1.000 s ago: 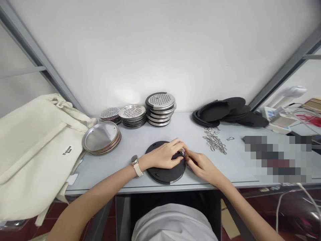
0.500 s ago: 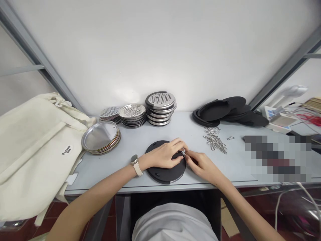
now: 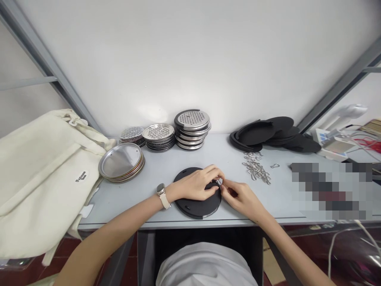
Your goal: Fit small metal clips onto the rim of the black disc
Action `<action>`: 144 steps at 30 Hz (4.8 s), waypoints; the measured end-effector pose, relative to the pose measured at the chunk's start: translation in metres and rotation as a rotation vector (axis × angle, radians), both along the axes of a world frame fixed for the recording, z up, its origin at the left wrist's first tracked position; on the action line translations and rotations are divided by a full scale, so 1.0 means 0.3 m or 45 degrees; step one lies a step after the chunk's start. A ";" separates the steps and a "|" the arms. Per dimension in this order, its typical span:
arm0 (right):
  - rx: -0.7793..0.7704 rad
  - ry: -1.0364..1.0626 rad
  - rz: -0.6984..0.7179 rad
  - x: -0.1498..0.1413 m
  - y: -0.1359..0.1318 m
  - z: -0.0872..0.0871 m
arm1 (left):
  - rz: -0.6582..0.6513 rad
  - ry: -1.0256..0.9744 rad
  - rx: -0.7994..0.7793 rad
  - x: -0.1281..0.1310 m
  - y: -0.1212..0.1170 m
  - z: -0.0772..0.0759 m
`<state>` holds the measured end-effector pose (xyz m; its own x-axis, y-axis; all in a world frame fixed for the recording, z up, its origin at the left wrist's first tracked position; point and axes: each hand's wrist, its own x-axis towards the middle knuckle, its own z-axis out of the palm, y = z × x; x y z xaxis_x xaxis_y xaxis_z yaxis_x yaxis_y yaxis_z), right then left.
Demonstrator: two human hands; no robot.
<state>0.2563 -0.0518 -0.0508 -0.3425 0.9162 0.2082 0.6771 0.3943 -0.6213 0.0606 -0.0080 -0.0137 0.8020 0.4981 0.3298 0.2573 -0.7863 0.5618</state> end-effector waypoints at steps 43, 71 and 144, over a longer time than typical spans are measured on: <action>-0.027 0.000 0.074 0.002 0.016 0.004 | 0.019 -0.012 0.009 0.007 0.000 0.010; -0.016 -0.080 0.061 0.000 0.014 0.011 | 0.100 0.083 0.189 0.010 0.003 0.007; 0.015 -0.043 0.002 -0.008 0.006 0.009 | 0.133 0.082 0.158 0.011 0.013 0.004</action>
<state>0.2540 -0.0501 -0.0480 -0.3513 0.9131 0.2072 0.6970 0.4028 -0.5933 0.0639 -0.0041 -0.0126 0.7693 0.5386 0.3437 0.3737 -0.8157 0.4415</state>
